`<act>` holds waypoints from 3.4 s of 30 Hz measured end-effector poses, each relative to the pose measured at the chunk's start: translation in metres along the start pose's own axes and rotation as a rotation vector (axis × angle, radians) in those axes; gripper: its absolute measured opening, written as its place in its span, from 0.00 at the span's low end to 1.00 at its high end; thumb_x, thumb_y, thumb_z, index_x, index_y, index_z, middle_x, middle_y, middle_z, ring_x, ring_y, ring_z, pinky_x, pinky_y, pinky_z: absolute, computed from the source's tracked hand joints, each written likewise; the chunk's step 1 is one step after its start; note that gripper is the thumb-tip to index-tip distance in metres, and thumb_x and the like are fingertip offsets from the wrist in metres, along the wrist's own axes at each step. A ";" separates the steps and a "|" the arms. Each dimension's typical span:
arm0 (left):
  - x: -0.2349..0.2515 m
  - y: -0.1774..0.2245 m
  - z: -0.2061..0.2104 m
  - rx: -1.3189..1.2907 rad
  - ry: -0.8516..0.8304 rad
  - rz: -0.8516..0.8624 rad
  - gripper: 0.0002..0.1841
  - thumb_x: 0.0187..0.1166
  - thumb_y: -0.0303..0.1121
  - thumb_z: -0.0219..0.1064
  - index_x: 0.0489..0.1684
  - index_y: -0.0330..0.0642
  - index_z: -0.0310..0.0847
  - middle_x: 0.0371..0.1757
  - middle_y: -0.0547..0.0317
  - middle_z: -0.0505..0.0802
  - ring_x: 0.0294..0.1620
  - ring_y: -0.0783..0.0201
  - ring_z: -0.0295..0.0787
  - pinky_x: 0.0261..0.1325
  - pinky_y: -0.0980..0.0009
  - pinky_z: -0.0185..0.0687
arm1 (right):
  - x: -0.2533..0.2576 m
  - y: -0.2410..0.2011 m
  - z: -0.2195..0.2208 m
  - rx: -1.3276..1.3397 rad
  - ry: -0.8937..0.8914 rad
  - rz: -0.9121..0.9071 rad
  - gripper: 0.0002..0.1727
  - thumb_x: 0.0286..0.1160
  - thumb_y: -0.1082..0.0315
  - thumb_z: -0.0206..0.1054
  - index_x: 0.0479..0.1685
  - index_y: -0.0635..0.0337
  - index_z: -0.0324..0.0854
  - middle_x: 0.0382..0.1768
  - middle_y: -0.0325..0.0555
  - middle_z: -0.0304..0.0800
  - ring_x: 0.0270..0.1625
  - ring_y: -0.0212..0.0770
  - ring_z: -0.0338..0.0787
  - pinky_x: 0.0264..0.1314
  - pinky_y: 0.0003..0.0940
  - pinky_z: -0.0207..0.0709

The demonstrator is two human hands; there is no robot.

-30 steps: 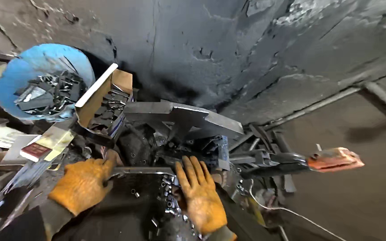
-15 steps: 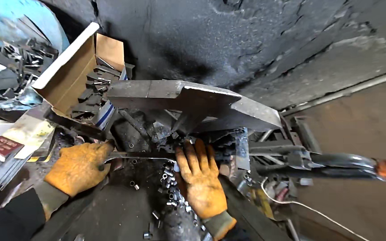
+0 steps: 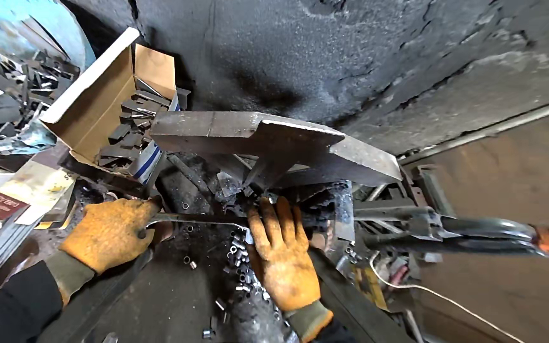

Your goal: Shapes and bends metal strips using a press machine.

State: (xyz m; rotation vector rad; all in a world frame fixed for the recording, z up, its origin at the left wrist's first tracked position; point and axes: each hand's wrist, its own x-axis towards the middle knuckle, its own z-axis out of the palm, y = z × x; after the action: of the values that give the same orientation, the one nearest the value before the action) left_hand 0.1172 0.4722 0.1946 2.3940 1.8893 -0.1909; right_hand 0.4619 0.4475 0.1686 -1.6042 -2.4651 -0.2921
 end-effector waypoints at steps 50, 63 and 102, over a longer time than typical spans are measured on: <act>-0.029 0.067 -0.032 -0.236 -0.314 -0.576 0.18 0.76 0.51 0.64 0.56 0.57 0.89 0.53 0.50 0.96 0.56 0.41 0.93 0.57 0.30 0.80 | 0.029 -0.005 -0.015 0.018 -0.169 0.112 0.41 0.71 0.62 0.70 0.90 0.35 0.64 0.90 0.48 0.64 0.94 0.60 0.52 0.92 0.66 0.48; -0.006 0.029 -0.064 -0.033 -0.178 -0.235 0.14 0.70 0.52 0.70 0.50 0.63 0.90 0.44 0.57 0.95 0.48 0.46 0.92 0.45 0.35 0.83 | -0.021 -0.044 -0.047 0.208 0.024 0.151 0.42 0.72 0.33 0.64 0.84 0.47 0.73 0.86 0.51 0.71 0.90 0.56 0.63 0.91 0.63 0.56; 0.008 -0.001 0.009 -0.280 -0.202 -0.176 0.14 0.71 0.51 0.75 0.45 0.55 0.92 0.44 0.55 0.96 0.52 0.48 0.93 0.55 0.37 0.83 | 0.015 -0.004 0.004 -0.053 -0.031 0.157 0.60 0.63 0.20 0.60 0.95 0.47 0.55 0.94 0.54 0.51 0.97 0.59 0.44 0.94 0.70 0.36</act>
State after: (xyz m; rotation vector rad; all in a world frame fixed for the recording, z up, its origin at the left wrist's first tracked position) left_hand 0.1178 0.4793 0.1845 1.9544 1.8900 -0.1612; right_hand 0.4520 0.4597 0.1680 -1.8247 -2.3547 -0.3135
